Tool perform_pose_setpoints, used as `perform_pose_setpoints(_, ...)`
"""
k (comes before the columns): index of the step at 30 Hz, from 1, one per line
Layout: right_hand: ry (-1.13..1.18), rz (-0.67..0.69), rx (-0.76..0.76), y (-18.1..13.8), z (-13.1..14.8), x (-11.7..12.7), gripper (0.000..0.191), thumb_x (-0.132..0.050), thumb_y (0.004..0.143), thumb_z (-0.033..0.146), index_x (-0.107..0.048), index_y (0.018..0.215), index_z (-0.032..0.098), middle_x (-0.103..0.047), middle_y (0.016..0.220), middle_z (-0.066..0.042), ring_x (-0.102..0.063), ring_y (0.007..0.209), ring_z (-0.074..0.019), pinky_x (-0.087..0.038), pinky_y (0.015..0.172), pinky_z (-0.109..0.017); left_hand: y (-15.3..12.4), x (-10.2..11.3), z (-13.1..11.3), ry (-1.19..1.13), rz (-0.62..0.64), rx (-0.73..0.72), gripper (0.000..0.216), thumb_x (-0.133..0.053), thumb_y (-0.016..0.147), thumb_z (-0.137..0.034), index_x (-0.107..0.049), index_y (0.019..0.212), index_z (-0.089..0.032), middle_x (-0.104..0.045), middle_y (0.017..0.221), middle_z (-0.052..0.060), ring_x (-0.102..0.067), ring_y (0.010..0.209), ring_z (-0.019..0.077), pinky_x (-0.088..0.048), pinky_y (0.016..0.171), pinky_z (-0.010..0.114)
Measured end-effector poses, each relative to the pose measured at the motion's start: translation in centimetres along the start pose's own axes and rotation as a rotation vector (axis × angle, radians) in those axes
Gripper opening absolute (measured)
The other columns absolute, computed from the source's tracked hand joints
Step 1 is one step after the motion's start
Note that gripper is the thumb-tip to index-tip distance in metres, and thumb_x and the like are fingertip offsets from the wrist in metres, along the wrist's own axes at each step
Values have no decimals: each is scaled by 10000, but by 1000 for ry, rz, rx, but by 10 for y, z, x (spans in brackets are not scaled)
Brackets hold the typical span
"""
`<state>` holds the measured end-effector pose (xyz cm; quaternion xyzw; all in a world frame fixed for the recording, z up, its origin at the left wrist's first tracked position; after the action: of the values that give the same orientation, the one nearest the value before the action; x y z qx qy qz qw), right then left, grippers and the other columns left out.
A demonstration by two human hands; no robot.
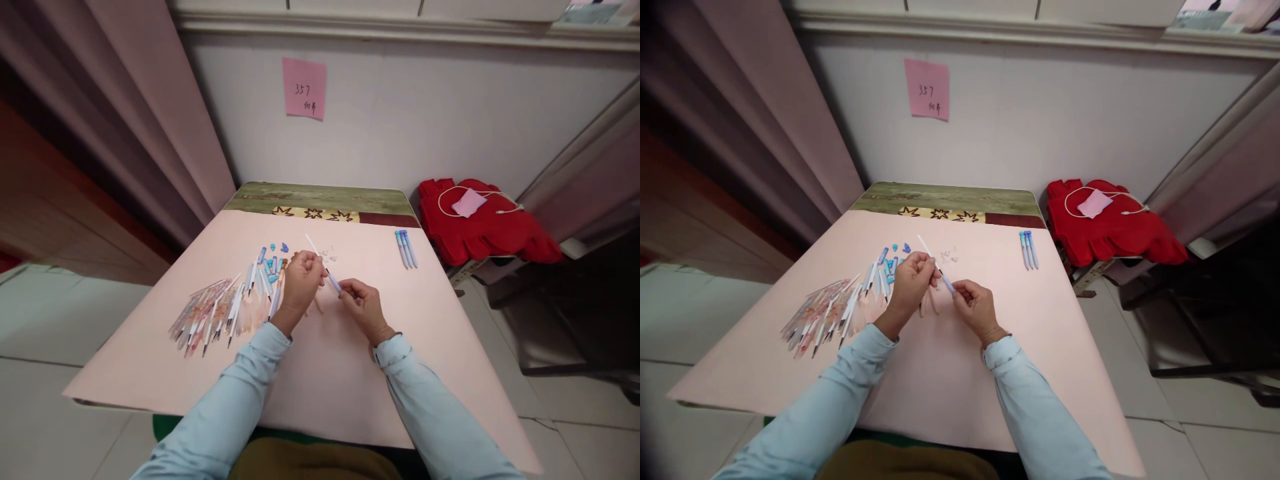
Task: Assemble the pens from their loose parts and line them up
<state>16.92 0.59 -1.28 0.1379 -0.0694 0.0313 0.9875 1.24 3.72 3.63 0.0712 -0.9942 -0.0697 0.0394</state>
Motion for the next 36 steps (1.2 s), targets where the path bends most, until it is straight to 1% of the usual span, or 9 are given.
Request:
perform_pose_setpoints(7, 13, 3, -8, 0, -4, 0, 186, -638, 815, 309, -695, 927, 172, -677, 750, -11, -581, 625, -130, -463, 574, -229, -6, -4, 2, 55, 50, -9, 160, -580, 826, -332, -521, 770, -193, -587, 561, -37, -496, 443, 95, -387, 479, 215)
perform_pose_setpoints(11, 8, -17, -18, 0, -6, 1, 190, -659, 817, 319, -699, 941, 181, -702, 800, -23, -628, 685, -149, -498, 614, -240, -9, -9, 0, 97, 137, -52, 151, -605, 815, -324, -571, 764, -186, -506, 519, -55, -489, 483, 103, -370, 508, 218)
perform_pose_setpoints(14, 26, -42, -12, 1, -8, 3, 202, -666, 823, 331, -701, 959, 186, -712, 834, -32, -653, 741, -164, -520, 665, -255, -11, -11, -3, 127, 198, -82, 171, -594, 837, -347, -594, 785, -183, -514, 545, -47, -507, 522, 112, -388, 537, 225)
perform_pose_setpoints(19, 95, -93, -38, 2, -15, 6, 225, -679, 818, 355, -701, 960, 183, -721, 866, -46, -665, 788, -175, -528, 733, -281, -8, 1, -4, 130, 109, -77, 259, -505, 907, -407, -610, 842, -179, -539, 586, -33, -480, 500, 103, -376, 506, 220)
perform_pose_setpoints(26, 113, -144, -108, 6, -14, 16, 276, -664, 798, 386, -689, 966, 170, -713, 812, -41, -637, 705, -162, -505, 666, -272, -6, 8, 2, 64, 51, -46, 247, -532, 884, -399, -620, 837, -172, -561, 590, -23, -452, 462, 92, -353, 462, 213)
perform_pose_setpoints(28, -23, -202, -104, 6, -10, 28, 271, -628, 813, 381, -696, 973, 173, -711, 800, -35, -626, 687, -160, -493, 663, -273, -6, 16, 3, 50, 14, -32, 228, -554, 867, -386, -619, 822, -172, -570, 593, -21, -445, 452, 87, -353, 456, 212)
perform_pose_setpoints(30, -266, -271, -85, 5, -3, 41, 244, -601, 819, 361, -715, 952, 191, -708, 796, -24, -614, 683, -160, -473, 679, -279, -6, 30, 3, 23, -30, -12, 198, -583, 846, -362, -616, 804, -171, -568, 588, -23, -440, 445, 83, -355, 449, 210)
perform_pose_setpoints(33, -615, -325, -98, 5, 5, 55, 210, -578, 810, 324, -736, 906, 226, -700, 788, -8, -595, 682, -162, -425, 680, -284, -4, 62, -2, -23, -141, 0, 160, -608, 824, -326, -617, 791, -169, -552, 570, -28, -434, 440, 79, -344, 433, 202)
perform_pose_setpoints(36, -750, -314, -144, 5, 7, 61, 209, -560, 812, 304, -736, 907, 240, -699, 804, -3, -590, 695, -163, -384, 660, -281, -6, 97, -9, 17, -274, -24, 128, -619, 806, -289, -634, 791, -163, -556, 560, -26, -431, 438, 77, -338, 429, 197)
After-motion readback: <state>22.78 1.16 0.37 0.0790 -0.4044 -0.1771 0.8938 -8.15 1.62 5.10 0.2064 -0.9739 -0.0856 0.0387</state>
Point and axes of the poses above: each hand's wrist, its own y-axis towards the middle knuckle, its own x-axis out of the back of the hand, z = x × y, the point moved 6 cm from there along y, towards the middle knuckle
